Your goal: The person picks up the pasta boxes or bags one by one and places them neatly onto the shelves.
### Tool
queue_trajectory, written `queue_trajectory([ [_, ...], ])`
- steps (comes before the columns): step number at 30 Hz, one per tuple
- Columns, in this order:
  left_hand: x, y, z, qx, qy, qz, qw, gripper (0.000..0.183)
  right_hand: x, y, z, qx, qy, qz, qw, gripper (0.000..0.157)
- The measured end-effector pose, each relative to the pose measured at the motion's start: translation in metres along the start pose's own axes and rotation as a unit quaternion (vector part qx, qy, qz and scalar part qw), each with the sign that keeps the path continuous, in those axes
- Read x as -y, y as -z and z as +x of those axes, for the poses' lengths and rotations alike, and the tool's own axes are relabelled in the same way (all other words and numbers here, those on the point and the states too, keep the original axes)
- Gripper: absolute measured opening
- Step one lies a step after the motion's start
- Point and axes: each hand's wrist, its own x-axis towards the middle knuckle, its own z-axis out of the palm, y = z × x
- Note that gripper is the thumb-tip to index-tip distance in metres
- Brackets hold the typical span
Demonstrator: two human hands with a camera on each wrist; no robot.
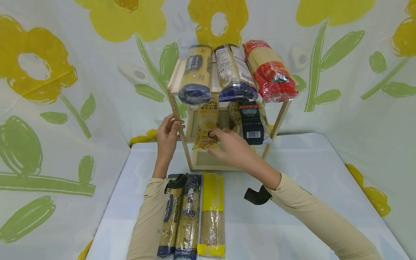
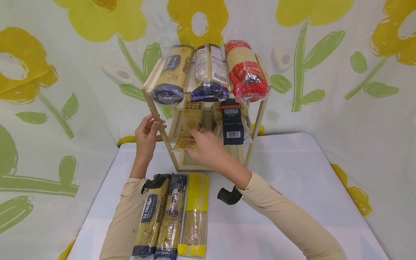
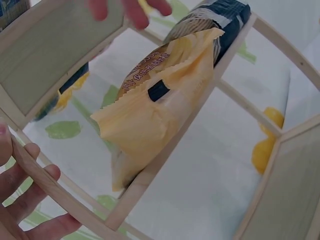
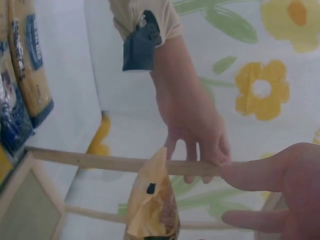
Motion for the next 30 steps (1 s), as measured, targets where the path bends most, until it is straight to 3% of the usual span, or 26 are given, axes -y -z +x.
queue_trajectory([
  [7, -0.001, 0.001, 0.0, 0.011, 0.01, -0.004, 0.9999, 0.032, -0.015, -0.002, -0.029, 0.001, 0.01, 0.059, 0.998, 0.047],
  [20, -0.001, 0.002, 0.0, 0.009, 0.014, -0.008, 0.9998, 0.032, -0.041, -0.031, -0.075, -0.013, 0.03, 0.111, 0.993, 0.038],
  [30, 0.0, 0.0, 0.001, 0.007, 0.017, -0.012, 0.9998, 0.033, -0.046, -0.072, -0.098, -0.028, -0.036, 0.137, 0.989, 0.046],
])
